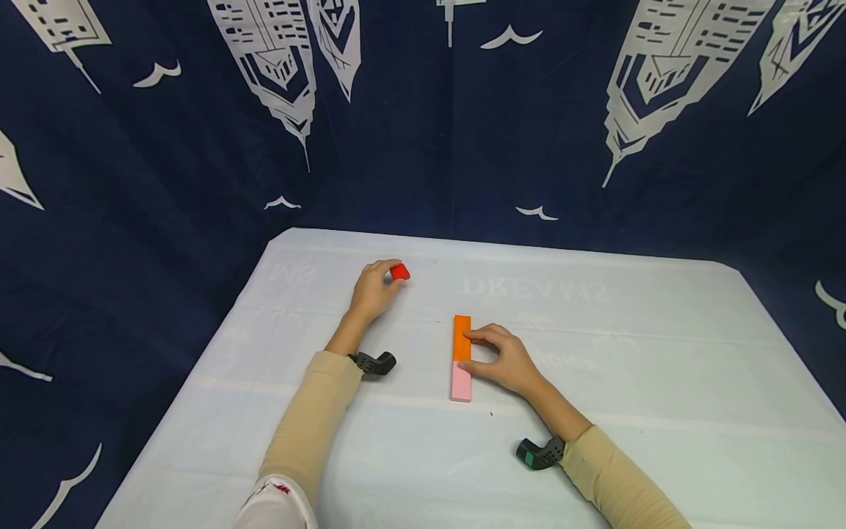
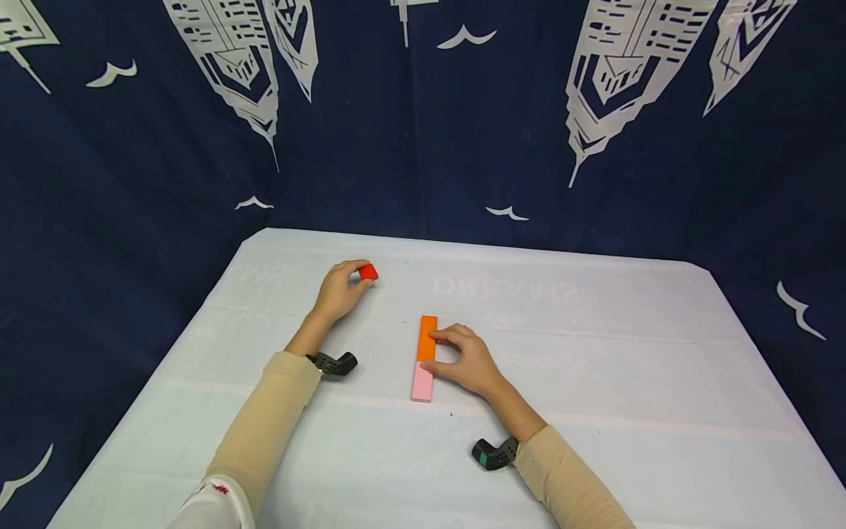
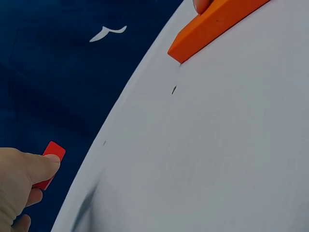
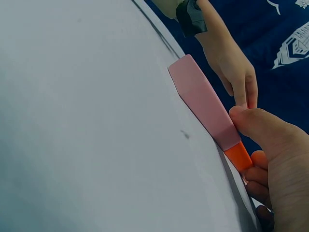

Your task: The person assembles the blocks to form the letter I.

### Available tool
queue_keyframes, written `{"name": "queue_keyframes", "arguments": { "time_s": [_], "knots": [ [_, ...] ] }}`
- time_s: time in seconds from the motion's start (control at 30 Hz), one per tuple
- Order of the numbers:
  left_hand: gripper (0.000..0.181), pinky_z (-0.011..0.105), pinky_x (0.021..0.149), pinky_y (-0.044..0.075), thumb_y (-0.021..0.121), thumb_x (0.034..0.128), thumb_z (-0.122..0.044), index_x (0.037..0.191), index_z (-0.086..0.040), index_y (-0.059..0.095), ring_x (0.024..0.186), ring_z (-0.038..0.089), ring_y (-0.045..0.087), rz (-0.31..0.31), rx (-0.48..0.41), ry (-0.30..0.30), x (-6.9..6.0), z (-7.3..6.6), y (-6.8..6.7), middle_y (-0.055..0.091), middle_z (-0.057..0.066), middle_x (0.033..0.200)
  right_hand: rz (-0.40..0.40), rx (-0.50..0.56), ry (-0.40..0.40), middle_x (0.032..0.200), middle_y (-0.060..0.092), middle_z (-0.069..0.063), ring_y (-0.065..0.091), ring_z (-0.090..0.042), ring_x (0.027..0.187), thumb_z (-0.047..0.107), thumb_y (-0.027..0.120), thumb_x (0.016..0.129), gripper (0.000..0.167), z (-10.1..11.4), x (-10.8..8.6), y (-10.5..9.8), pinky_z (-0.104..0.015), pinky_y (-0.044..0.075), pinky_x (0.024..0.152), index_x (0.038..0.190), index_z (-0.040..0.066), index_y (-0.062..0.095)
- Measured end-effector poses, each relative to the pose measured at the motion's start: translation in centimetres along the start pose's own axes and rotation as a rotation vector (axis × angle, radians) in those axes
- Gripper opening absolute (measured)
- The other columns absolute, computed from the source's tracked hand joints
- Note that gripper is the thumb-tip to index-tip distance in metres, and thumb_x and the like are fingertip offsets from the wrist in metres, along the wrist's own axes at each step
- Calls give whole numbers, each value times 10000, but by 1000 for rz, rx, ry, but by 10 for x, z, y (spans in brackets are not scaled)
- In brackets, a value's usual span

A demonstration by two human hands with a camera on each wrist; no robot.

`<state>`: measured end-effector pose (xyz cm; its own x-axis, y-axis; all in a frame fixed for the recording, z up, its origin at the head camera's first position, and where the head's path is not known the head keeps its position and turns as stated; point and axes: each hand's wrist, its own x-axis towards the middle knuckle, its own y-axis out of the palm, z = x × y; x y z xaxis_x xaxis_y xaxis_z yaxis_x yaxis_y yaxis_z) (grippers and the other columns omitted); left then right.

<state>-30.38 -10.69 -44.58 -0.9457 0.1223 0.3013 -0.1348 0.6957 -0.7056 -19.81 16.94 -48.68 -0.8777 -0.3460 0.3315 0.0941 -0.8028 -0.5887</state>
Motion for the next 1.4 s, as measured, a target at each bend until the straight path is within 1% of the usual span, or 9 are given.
{"name": "queue_keyframes", "arguments": {
  "time_s": [0.2,0.43,0.73,0.93,1.23,1.4],
  "knots": [
    [399,407,1031,399,715,893,-127,1276,-55,628,1206,301,512,19,-7,12,1,-4,5,610,130,1292,-2,-2,2,1077,657,-10,604,-171,1016,228,878,710,504,1,0,0,-357,482,943,1156,66,707],
    [406,402,1053,382,713,896,-144,1285,-68,624,1239,291,496,59,-9,31,3,-9,10,607,117,1306,-3,-5,-1,1076,655,-9,604,-172,1013,228,879,713,502,1,0,0,-359,487,938,1156,67,707],
    [400,388,1050,385,707,902,-137,1289,-79,624,1230,275,495,82,-18,35,5,-15,18,610,96,1307,-2,-9,-8,1074,656,-7,602,-175,1013,229,876,719,500,1,0,0,-356,490,934,1160,69,705],
    [404,387,1062,378,711,896,-118,1289,-75,626,1233,275,499,96,-25,51,5,-21,21,608,98,1311,6,-10,0,1074,653,-9,604,-172,1012,230,877,720,500,1,0,1,-371,493,935,1159,65,704],
    [407,378,1081,357,702,906,-124,1301,-81,618,1248,262,490,137,-26,62,7,-29,29,598,94,1323,8,-6,4,1057,652,-10,606,-175,1004,222,875,719,495,2,0,0,-375,495,933,1154,59,705],
    [408,385,1080,360,698,911,-137,1307,-95,613,1250,257,486,172,-29,63,8,-34,33,590,77,1337,3,0,-1,1057,654,-8,607,-171,1003,216,878,715,494,1,0,0,-365,494,935,1151,60,706]
  ]
}}
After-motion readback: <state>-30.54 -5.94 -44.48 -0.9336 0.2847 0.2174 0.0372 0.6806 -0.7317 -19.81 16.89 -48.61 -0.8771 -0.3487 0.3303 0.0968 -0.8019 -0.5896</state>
